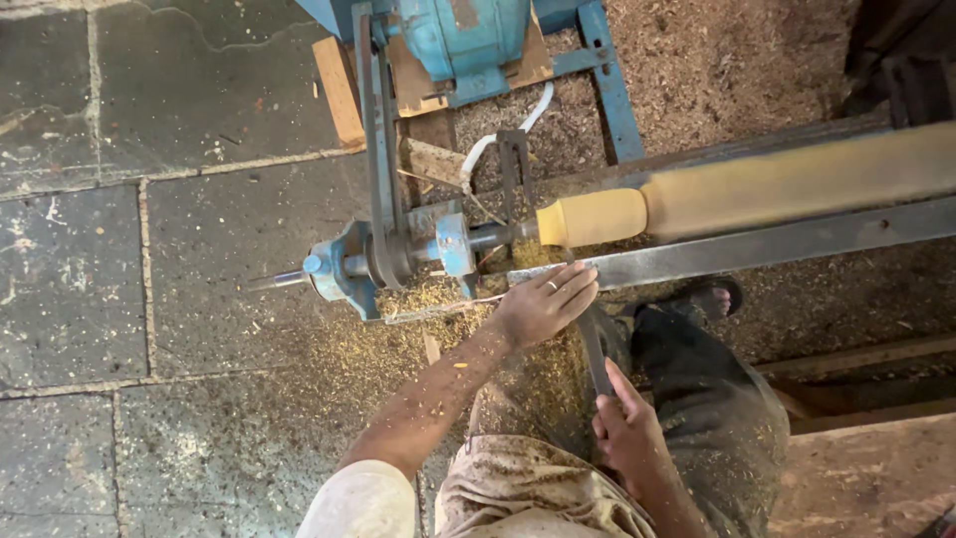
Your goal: The person uses a chisel to shape a cylindrical wooden piece mounted on a rotating lathe. They hold the tool against the spinning wood to carve decorative grooves and contours, creating wood shavings that fall to the floor.
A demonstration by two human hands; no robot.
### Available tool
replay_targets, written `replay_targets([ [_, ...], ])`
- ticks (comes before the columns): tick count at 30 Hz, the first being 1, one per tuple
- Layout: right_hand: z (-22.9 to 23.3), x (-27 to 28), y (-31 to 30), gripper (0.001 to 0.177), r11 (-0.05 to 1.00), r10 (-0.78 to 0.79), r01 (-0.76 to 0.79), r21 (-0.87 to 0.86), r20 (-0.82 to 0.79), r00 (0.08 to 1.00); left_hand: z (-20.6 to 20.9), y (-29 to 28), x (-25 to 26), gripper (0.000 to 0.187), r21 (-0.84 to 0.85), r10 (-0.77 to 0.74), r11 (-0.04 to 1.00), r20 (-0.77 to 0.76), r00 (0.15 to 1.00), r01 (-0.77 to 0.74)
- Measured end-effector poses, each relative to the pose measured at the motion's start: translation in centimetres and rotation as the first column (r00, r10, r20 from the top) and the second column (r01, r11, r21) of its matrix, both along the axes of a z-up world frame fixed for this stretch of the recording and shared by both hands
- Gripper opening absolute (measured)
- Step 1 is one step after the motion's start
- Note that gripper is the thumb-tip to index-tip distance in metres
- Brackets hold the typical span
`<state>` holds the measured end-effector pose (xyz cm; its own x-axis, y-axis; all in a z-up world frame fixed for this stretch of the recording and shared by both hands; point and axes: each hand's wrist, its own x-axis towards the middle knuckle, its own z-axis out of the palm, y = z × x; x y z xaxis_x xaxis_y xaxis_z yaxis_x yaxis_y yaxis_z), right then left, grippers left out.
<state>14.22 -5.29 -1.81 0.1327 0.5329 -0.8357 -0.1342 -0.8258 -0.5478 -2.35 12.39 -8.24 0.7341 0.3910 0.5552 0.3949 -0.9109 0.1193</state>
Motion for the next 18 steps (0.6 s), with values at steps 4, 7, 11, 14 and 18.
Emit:
replay_targets([
  [4,0.3,0.3,0.2,0.064,1.000,0.004,-0.004,0.006,-0.021,1.000,0.0,0.0,0.1,0.040,0.030,0.024,0.999,-0.004,1.000,-0.024],
  [7,-0.3,0.7,0.2,0.064,1.000,-0.014,0.014,0.012,-0.060,0.998,0.3,-0.3,0.1,0.041,0.008,0.058,0.998,0.003,0.998,-0.058],
  [11,-1.7,0.9,-0.5,0.066,0.995,0.003,0.004,0.102,-0.065,0.998,0.5,-0.6,0.3,0.038,0.017,0.063,0.998,-0.006,0.998,-0.063],
  [14,-2.5,-0.3,-1.4,0.063,0.986,-0.057,0.062,0.157,-0.042,0.998,-0.2,-0.7,0.0,0.039,0.071,0.031,0.997,0.005,0.999,-0.032],
  [18,-3.6,-2.7,-2.0,0.064,0.968,-0.144,0.158,0.194,-0.085,0.986,-1.8,-0.3,0.5,0.035,0.101,0.026,0.995,0.005,1.000,-0.026],
])
